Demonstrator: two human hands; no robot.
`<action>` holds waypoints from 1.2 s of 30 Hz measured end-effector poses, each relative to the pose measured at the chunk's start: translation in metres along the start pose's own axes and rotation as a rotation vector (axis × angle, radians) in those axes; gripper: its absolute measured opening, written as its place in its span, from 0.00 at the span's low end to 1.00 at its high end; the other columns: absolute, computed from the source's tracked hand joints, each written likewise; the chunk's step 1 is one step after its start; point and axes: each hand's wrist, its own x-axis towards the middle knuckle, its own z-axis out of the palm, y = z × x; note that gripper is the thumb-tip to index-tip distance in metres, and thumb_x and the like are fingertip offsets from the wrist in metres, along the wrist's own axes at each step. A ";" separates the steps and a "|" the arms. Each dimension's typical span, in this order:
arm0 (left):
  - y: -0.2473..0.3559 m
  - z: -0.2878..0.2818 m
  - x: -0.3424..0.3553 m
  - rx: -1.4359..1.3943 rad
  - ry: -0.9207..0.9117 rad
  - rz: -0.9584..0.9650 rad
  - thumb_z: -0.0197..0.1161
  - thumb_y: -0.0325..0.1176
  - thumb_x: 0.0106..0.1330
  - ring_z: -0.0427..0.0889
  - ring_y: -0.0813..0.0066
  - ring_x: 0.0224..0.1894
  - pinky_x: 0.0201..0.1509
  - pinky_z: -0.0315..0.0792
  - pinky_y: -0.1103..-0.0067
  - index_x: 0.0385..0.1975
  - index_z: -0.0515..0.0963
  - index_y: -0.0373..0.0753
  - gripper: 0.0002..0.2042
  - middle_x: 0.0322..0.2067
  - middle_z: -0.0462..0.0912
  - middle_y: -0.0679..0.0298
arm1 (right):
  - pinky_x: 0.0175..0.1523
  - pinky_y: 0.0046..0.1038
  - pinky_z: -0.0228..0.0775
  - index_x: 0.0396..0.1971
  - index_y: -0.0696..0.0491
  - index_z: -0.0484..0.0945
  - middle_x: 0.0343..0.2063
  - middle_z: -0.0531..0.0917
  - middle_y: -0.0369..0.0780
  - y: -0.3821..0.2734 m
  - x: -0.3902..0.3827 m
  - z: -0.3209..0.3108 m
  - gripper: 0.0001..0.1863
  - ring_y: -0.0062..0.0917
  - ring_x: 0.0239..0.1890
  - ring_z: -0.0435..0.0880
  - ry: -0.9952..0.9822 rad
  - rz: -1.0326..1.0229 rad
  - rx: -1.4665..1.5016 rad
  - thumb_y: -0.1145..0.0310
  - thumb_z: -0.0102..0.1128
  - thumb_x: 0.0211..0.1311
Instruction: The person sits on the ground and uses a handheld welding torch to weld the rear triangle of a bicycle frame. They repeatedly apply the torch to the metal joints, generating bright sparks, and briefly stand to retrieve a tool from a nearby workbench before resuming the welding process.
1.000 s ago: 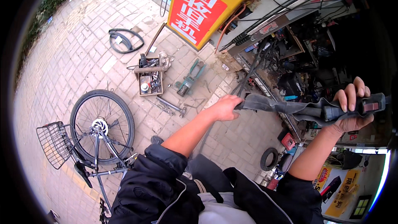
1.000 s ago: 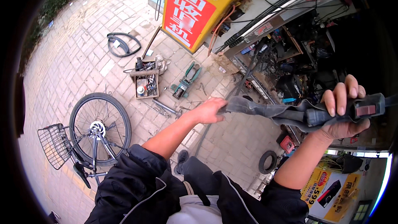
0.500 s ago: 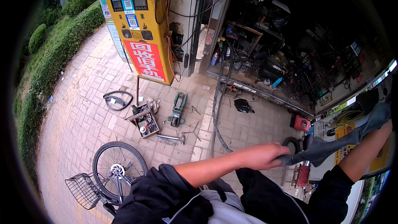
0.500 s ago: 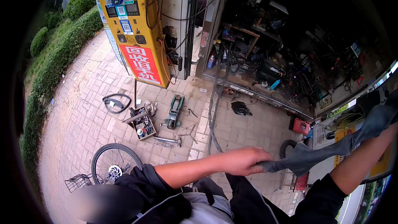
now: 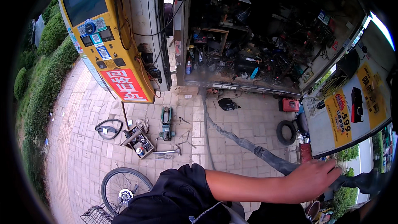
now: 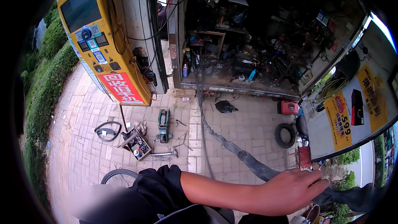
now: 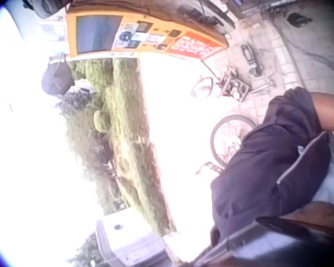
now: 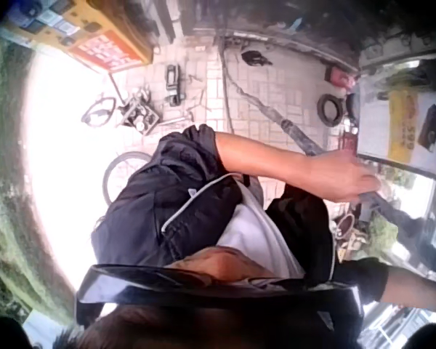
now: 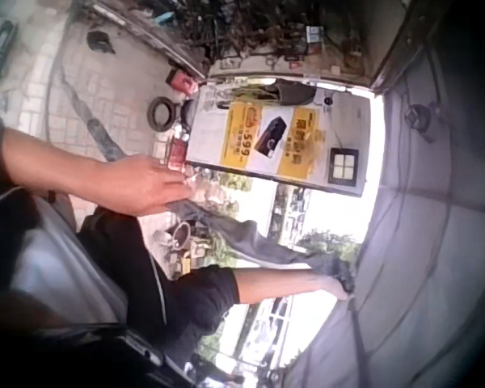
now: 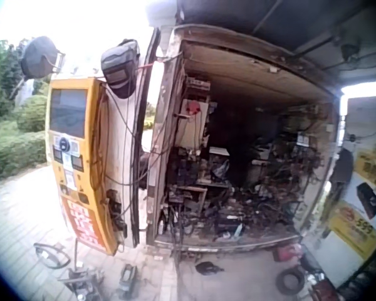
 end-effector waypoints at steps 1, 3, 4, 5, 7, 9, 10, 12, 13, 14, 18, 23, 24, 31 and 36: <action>-0.002 0.008 -0.006 -0.064 -0.122 -0.053 0.61 0.30 0.51 0.77 0.58 0.36 0.36 0.71 0.69 0.44 0.69 0.33 0.20 0.35 0.72 0.55 | 0.34 0.31 0.70 0.29 0.56 0.73 0.29 0.77 0.41 0.010 -0.009 -0.013 0.28 0.29 0.29 0.75 0.016 0.041 -0.021 0.41 0.53 0.57; -0.012 0.028 -0.018 -0.176 -0.337 -0.122 0.63 0.32 0.50 0.77 0.57 0.38 0.38 0.71 0.66 0.44 0.69 0.35 0.20 0.36 0.72 0.55 | 0.34 0.32 0.70 0.30 0.56 0.73 0.29 0.77 0.42 0.028 -0.026 -0.044 0.28 0.30 0.29 0.75 0.062 0.110 -0.078 0.41 0.54 0.57; -0.017 0.039 -0.022 -0.227 -0.430 -0.129 0.64 0.34 0.50 0.77 0.56 0.39 0.40 0.70 0.65 0.44 0.68 0.36 0.21 0.36 0.72 0.55 | 0.35 0.32 0.70 0.30 0.56 0.73 0.29 0.77 0.42 0.028 -0.031 -0.065 0.28 0.30 0.29 0.75 0.095 0.122 -0.111 0.41 0.54 0.57; -0.023 0.049 -0.028 -0.274 -0.522 -0.137 0.65 0.35 0.50 0.76 0.56 0.40 0.41 0.70 0.64 0.43 0.68 0.36 0.21 0.37 0.72 0.55 | 0.35 0.32 0.70 0.30 0.56 0.73 0.29 0.77 0.42 0.029 -0.037 -0.080 0.28 0.30 0.29 0.75 0.120 0.134 -0.137 0.41 0.54 0.57; -0.040 0.060 -0.044 -0.326 -0.608 -0.181 0.66 0.36 0.49 0.76 0.56 0.41 0.42 0.69 0.63 0.42 0.68 0.37 0.21 0.37 0.72 0.56 | 0.35 0.32 0.70 0.30 0.56 0.73 0.29 0.77 0.42 0.033 -0.050 -0.104 0.28 0.30 0.29 0.75 0.156 0.158 -0.173 0.41 0.54 0.56; -0.062 0.074 -0.068 -0.311 -0.657 -0.259 0.68 0.37 0.47 0.75 0.55 0.43 0.44 0.68 0.63 0.42 0.68 0.38 0.23 0.38 0.72 0.56 | 0.35 0.32 0.70 0.31 0.57 0.73 0.30 0.77 0.42 0.039 -0.061 -0.119 0.28 0.30 0.29 0.75 0.175 0.187 -0.199 0.41 0.54 0.56; -0.073 0.085 -0.088 -0.274 -0.664 -0.313 0.69 0.37 0.47 0.74 0.55 0.45 0.45 0.68 0.63 0.43 0.68 0.38 0.24 0.39 0.72 0.56 | 0.35 0.32 0.70 0.31 0.57 0.73 0.30 0.77 0.42 0.043 -0.065 -0.125 0.28 0.30 0.30 0.76 0.185 0.200 -0.206 0.41 0.54 0.56; -0.091 0.104 -0.125 -0.203 -0.679 -0.329 0.70 0.38 0.45 0.73 0.55 0.47 0.48 0.67 0.62 0.45 0.68 0.39 0.26 0.41 0.71 0.56 | 0.35 0.32 0.70 0.31 0.57 0.73 0.30 0.77 0.42 0.047 -0.075 -0.143 0.28 0.30 0.30 0.76 0.210 0.220 -0.232 0.41 0.54 0.56; -0.099 0.113 -0.142 -0.165 -0.678 -0.298 0.71 0.38 0.44 0.72 0.54 0.48 0.50 0.66 0.62 0.46 0.67 0.39 0.28 0.42 0.71 0.57 | 0.35 0.32 0.70 0.31 0.57 0.73 0.30 0.77 0.42 0.048 -0.076 -0.151 0.28 0.30 0.30 0.76 0.224 0.223 -0.243 0.41 0.55 0.56; -0.105 0.120 -0.157 -0.128 -0.677 -0.268 0.72 0.38 0.43 0.71 0.54 0.50 0.52 0.65 0.61 0.47 0.67 0.40 0.29 0.44 0.70 0.57 | 0.35 0.32 0.70 0.31 0.57 0.73 0.30 0.77 0.42 0.049 -0.080 -0.159 0.28 0.31 0.30 0.76 0.234 0.232 -0.255 0.41 0.55 0.56; -0.129 0.141 -0.184 -0.182 -0.732 -0.435 0.74 0.35 0.40 0.70 0.56 0.51 0.53 0.63 0.61 0.47 0.66 0.41 0.32 0.46 0.68 0.59 | 0.35 0.33 0.71 0.32 0.57 0.73 0.31 0.77 0.42 0.059 -0.093 -0.175 0.28 0.31 0.30 0.76 0.258 0.267 -0.280 0.42 0.55 0.56; -0.154 0.159 -0.208 -0.156 -0.719 -0.567 0.66 0.33 0.51 0.75 0.60 0.46 0.44 0.63 0.63 0.42 0.69 0.44 0.19 0.39 0.74 0.62 | 0.36 0.33 0.71 0.33 0.57 0.73 0.31 0.77 0.43 0.062 -0.101 -0.193 0.28 0.31 0.31 0.76 0.307 0.278 -0.320 0.42 0.56 0.56; -0.157 0.157 -0.214 -0.140 -0.655 -0.571 0.64 0.33 0.53 0.76 0.60 0.46 0.45 0.63 0.63 0.41 0.69 0.44 0.16 0.39 0.75 0.62 | 0.36 0.33 0.71 0.33 0.57 0.73 0.32 0.77 0.43 0.063 -0.103 -0.195 0.28 0.31 0.31 0.76 0.312 0.283 -0.325 0.42 0.56 0.56; -0.198 0.069 -0.146 -0.183 -0.405 -0.530 0.59 0.35 0.62 0.78 0.50 0.37 0.39 0.70 0.63 0.43 0.71 0.40 0.12 0.32 0.79 0.52 | 0.36 0.33 0.71 0.34 0.58 0.73 0.32 0.77 0.43 0.069 -0.117 -0.205 0.28 0.32 0.32 0.76 0.355 0.307 -0.376 0.43 0.56 0.56; -0.174 0.081 -0.050 -0.329 -0.756 -0.170 0.53 0.50 0.67 0.76 0.56 0.24 0.29 0.69 0.65 0.33 0.73 0.38 0.18 0.21 0.76 0.57 | 0.37 0.34 0.71 0.35 0.58 0.73 0.33 0.77 0.43 0.059 -0.120 -0.222 0.28 0.32 0.33 0.76 0.407 0.305 -0.419 0.43 0.57 0.56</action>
